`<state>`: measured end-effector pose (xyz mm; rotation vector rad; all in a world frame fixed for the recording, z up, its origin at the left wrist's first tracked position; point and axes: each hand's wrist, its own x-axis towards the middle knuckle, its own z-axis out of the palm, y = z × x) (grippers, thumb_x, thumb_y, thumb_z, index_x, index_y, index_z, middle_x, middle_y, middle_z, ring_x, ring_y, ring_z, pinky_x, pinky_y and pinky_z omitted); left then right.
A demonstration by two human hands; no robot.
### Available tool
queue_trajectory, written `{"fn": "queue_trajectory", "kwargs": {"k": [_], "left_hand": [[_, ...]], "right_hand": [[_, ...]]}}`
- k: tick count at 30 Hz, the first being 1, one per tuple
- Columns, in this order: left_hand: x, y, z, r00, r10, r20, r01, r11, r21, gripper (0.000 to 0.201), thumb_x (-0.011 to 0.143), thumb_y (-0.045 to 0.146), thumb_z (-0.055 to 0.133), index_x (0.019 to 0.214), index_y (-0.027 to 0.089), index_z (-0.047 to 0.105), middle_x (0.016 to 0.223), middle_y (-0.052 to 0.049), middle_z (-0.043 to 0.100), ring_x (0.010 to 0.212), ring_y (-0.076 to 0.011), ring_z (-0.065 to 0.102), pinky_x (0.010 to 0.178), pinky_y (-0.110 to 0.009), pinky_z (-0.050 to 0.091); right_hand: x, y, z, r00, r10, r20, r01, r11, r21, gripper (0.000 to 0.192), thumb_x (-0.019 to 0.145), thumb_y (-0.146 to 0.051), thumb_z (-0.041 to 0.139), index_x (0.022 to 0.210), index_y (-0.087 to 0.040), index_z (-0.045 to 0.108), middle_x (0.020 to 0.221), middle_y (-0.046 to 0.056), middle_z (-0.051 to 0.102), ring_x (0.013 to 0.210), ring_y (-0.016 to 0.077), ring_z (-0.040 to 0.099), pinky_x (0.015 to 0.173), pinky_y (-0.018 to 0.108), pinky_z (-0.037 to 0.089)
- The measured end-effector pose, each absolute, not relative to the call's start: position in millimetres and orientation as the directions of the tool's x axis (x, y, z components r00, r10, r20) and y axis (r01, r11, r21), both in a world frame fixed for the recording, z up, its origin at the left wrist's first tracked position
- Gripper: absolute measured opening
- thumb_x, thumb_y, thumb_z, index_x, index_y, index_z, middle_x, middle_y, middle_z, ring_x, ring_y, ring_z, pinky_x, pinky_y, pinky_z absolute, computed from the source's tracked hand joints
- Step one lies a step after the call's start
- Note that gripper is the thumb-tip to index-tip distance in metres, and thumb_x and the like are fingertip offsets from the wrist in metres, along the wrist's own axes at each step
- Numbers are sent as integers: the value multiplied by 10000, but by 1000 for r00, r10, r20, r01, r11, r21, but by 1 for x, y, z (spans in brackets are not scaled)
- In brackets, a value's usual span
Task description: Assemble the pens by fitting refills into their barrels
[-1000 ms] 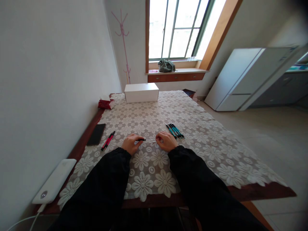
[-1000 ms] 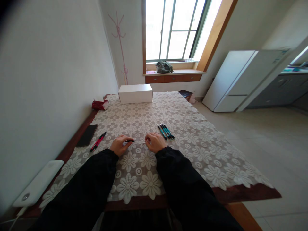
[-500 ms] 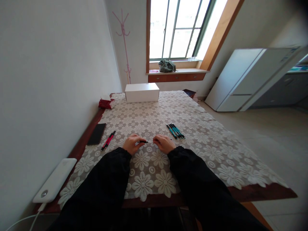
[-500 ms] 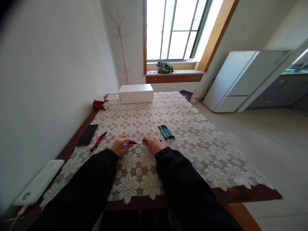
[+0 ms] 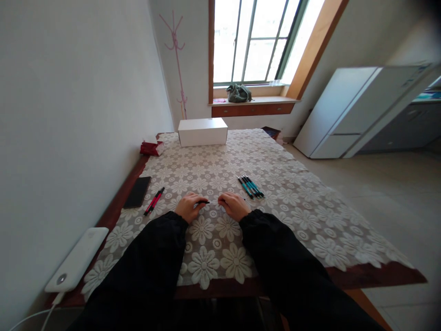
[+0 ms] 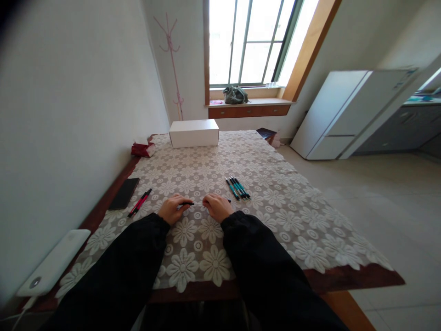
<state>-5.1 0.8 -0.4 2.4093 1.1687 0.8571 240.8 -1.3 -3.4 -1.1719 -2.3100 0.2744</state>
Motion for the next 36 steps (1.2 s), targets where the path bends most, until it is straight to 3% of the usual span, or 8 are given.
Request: {"fn": "queue_trajectory", "kwargs": {"k": [7,14,18,36], "left_hand": [[-8,3,0,385,854,349,678,-518,522,192,899,229,624,1040,248,752,1028,-23,760,997,-216,653,935,-366,511],[-9,5,-5,379,855,353,686,-516,513,175,881,245,643,1015,252,755,1003,-13,765,1002,-219,659,931,-364,513],[-9,5,-6,391,850,354,684,-525,506,171,872,243,653,1008,249,756,1014,-12,767,999,-219,658,928,-363,514],[-7,3,-1,402,833,381,652,-552,520,176,872,236,655,1011,264,760,987,-9,766,976,-201,665,919,-345,527]], "right_hand": [[257,6,-3,-457,787,414,702,605,-375,186,961,-159,528,1000,-226,697,993,55,691,966,215,578,875,340,453],[257,8,-8,-501,773,389,714,624,-318,97,885,-245,694,976,-241,725,1008,58,668,992,240,551,901,377,452],[252,7,-10,-509,777,370,724,619,-304,49,889,-187,667,871,-223,695,980,57,659,988,230,548,900,364,440],[255,7,-6,-439,827,350,759,550,-348,98,943,-167,556,898,-211,631,923,51,687,938,215,571,881,337,410]]}}
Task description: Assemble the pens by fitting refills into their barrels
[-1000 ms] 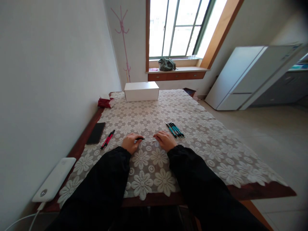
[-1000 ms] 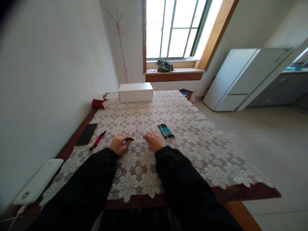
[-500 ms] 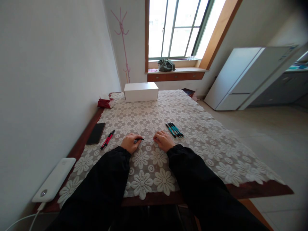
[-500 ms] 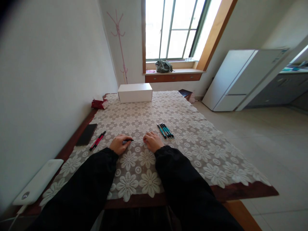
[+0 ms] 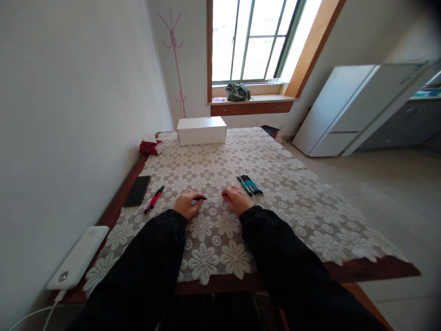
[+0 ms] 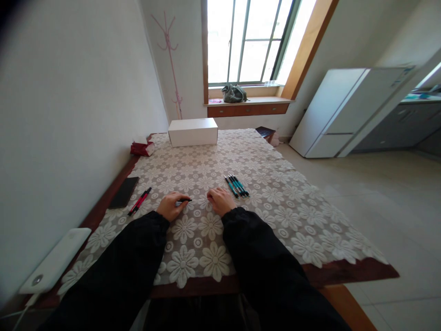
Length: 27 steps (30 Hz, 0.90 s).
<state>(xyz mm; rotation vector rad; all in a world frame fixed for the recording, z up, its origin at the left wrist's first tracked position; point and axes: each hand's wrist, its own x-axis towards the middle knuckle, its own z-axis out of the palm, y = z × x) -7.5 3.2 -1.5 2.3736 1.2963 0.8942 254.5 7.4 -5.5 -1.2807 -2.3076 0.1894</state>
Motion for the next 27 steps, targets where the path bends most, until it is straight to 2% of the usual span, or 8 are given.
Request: {"fn": "queue_trajectory", "kwargs": {"k": [15,27], "left_hand": [[-7,2,0,425,831,360,634,-557,536,189,882,254,638,1028,258,759,993,-16,766,965,-200,664,931,-348,531],[-7,2,0,481,817,316,639,-574,511,221,907,254,610,1069,247,760,989,-30,767,959,-203,657,930,-344,520]], "right_hand": [[247,4,-6,-490,806,331,727,588,-354,80,936,-158,559,916,-207,619,909,51,680,909,213,565,855,335,413],[246,2,-7,-465,819,336,732,569,-375,89,949,-167,527,932,-194,610,876,52,659,854,198,580,818,308,420]]}}
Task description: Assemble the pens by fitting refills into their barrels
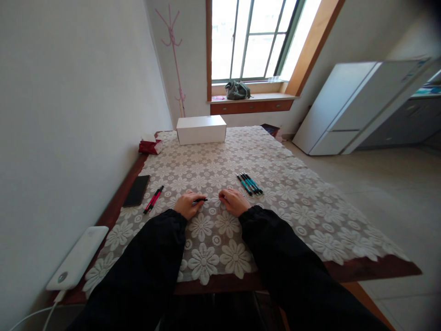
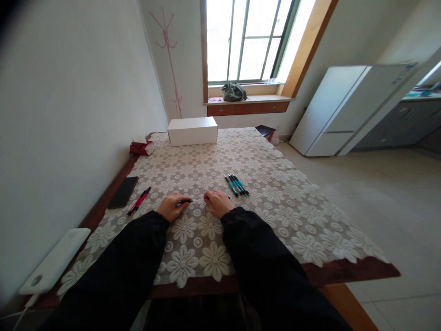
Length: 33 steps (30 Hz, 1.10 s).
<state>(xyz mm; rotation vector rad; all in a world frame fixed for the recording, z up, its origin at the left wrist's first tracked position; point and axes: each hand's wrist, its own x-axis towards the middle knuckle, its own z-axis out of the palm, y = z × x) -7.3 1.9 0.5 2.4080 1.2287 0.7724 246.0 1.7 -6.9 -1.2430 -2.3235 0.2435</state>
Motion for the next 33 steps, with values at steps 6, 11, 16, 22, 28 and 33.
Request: {"fn": "queue_trajectory", "kwargs": {"k": [6,11,16,22,28,33], "left_hand": [[-6,2,1,482,820,308,639,-570,517,211,912,258,606,1053,259,764,988,-25,768,951,-198,664,937,-343,516],[-7,0,2,478,819,317,633,-571,523,198,905,255,620,1041,264,765,987,-20,769,960,-201,670,948,-350,511],[-7,1,1,490,816,306,634,-575,518,191,902,265,624,1033,265,764,993,-18,768,957,-197,670,937,-343,513],[-7,2,-1,507,808,300,624,-584,520,187,902,268,624,1035,263,757,1001,-12,769,931,-194,678,934,-345,513],[-7,1,0,493,821,288,625,-565,538,194,891,253,624,1039,257,749,1017,-15,767,944,-192,681,920,-334,526],[-7,0,0,495,818,292,623,-569,537,186,889,243,627,1033,255,744,1017,-11,767,939,-192,681,909,-334,525]], "right_hand": [[247,3,-8,-468,817,336,721,573,-390,74,941,-165,546,936,-200,611,885,45,659,854,183,590,794,281,428],[246,2,-8,-488,804,340,689,594,-415,93,949,-157,522,936,-208,600,904,41,662,885,181,596,816,278,436],[246,2,-8,-488,800,348,673,599,-434,95,953,-157,509,924,-207,584,905,43,655,884,184,594,814,282,440],[245,2,-8,-490,801,344,665,598,-447,101,957,-155,503,927,-208,584,907,45,654,878,179,597,815,281,444],[245,1,-8,-495,799,342,639,602,-480,105,948,-151,506,926,-207,592,921,49,658,891,179,605,823,283,453],[245,3,-12,-496,801,336,635,599,-488,102,953,-160,498,926,-207,585,913,49,653,886,180,600,820,286,453]]}}
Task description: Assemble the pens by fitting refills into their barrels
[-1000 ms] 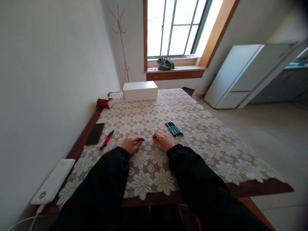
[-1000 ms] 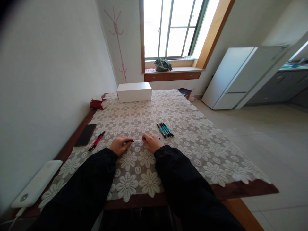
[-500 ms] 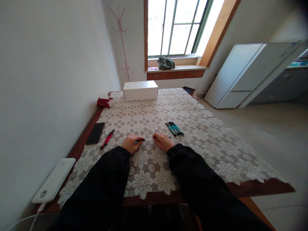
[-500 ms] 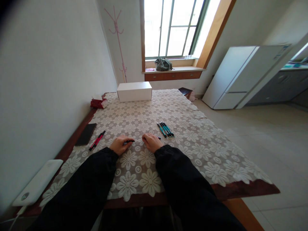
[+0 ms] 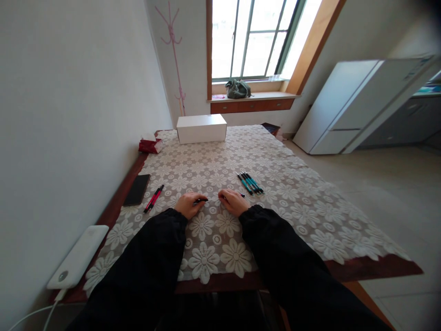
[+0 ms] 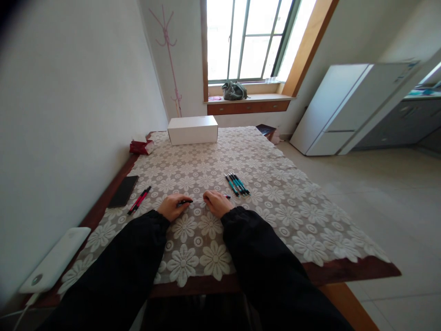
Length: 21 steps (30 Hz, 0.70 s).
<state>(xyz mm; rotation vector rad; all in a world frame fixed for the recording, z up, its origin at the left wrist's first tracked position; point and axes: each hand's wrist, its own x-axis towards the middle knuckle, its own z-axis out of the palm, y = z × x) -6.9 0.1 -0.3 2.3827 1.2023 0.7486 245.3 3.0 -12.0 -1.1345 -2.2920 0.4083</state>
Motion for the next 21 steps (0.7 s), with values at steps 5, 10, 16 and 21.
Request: {"fn": "queue_trajectory", "kwargs": {"k": [5,10,16,21], "left_hand": [[-7,1,0,499,813,301,616,-577,536,189,896,234,615,1037,250,741,1019,-8,766,944,-195,678,920,-341,515],[-7,1,-1,503,818,280,625,-568,535,186,901,253,616,1035,251,745,1008,-11,765,923,-191,676,886,-328,524],[-7,1,-1,493,823,282,624,-561,544,195,894,247,619,1038,252,751,999,-15,762,910,-185,678,860,-308,531],[-8,2,-3,491,825,281,630,-559,540,197,897,258,615,1041,249,749,992,-12,763,914,-187,676,861,-312,527]], "right_hand": [[245,3,-12,-496,803,331,627,595,-503,99,955,-163,489,922,-206,572,909,49,642,883,184,590,819,290,450],[244,1,-9,-482,808,339,615,588,-525,97,949,-168,487,914,-205,569,910,51,638,864,183,585,810,293,451],[244,2,-11,-449,824,346,599,565,-568,106,928,-155,502,902,-205,592,898,46,650,860,181,594,798,292,453],[243,4,-14,-404,845,350,589,533,-607,72,893,-151,557,891,-193,615,874,42,665,805,169,601,764,279,453]]}}
